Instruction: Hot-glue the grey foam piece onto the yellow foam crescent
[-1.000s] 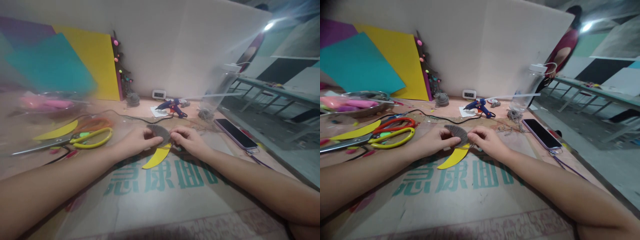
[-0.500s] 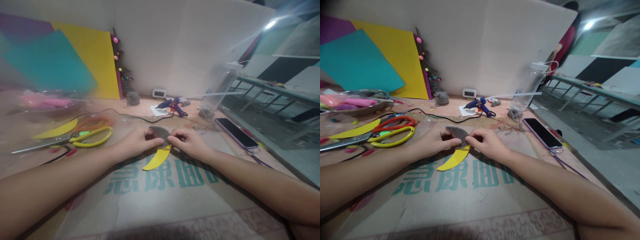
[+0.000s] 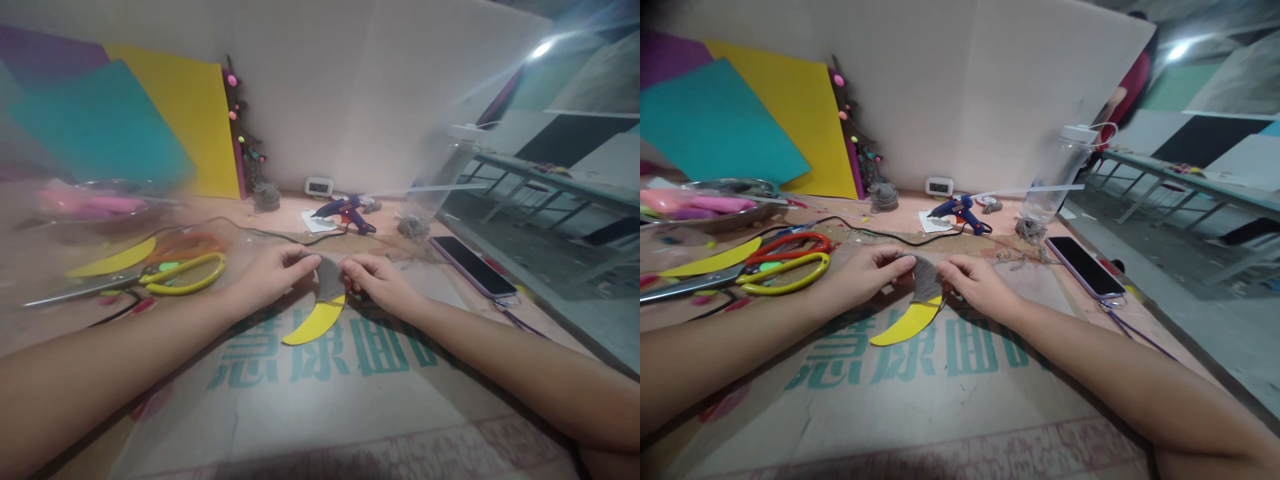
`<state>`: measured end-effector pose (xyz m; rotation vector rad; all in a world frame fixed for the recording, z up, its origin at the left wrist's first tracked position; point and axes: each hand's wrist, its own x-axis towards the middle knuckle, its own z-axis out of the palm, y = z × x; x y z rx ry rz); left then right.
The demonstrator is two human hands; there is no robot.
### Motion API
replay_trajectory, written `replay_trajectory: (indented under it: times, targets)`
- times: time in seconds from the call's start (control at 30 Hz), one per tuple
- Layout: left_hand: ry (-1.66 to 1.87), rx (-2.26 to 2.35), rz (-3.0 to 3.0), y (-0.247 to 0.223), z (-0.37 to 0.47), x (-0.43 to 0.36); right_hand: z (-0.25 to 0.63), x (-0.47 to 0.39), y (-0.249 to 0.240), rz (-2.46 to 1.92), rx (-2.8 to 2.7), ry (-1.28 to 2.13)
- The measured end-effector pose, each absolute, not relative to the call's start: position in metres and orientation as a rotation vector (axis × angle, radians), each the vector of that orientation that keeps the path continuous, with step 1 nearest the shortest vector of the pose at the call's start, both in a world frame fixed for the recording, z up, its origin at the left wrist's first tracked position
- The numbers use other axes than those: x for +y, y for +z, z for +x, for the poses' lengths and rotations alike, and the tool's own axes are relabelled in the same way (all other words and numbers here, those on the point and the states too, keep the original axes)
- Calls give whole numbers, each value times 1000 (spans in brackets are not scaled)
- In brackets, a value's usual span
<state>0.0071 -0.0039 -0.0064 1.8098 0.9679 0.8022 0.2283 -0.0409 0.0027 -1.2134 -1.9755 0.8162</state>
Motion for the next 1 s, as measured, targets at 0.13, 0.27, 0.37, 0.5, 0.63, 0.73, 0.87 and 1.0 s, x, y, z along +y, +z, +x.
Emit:
replay_trajectory:
  times: [0.13, 0.27, 0.37, 0.5, 0.63, 0.73, 0.87, 1.0]
  targets:
    - [773, 927, 1823, -7, 7, -6, 225, -42, 3, -1267, -1941, 848]
    - [748, 931, 1871, -9, 8, -6, 223, -43, 4, -1292, -1990, 705]
    - [730, 990, 1874, -9, 9, -6, 222, -44, 5, -1296, -2016, 628]
    - [731, 987, 1897, -6, 9, -8, 222, -44, 5, -1290, -2027, 609]
    - [738, 921, 1884, -3, 8, -10, 223, -44, 3, -1266, -2035, 616]
    - [745, 899, 1889, -3, 7, -10, 223, -44, 2, -1254, -2041, 627]
    - [778, 923, 1932, -5, 8, -9, 223, -44, 3, -1260, -2046, 616]
    - [857, 939, 2044, -5, 10, -9, 222, -44, 2, -1262, -2061, 592]
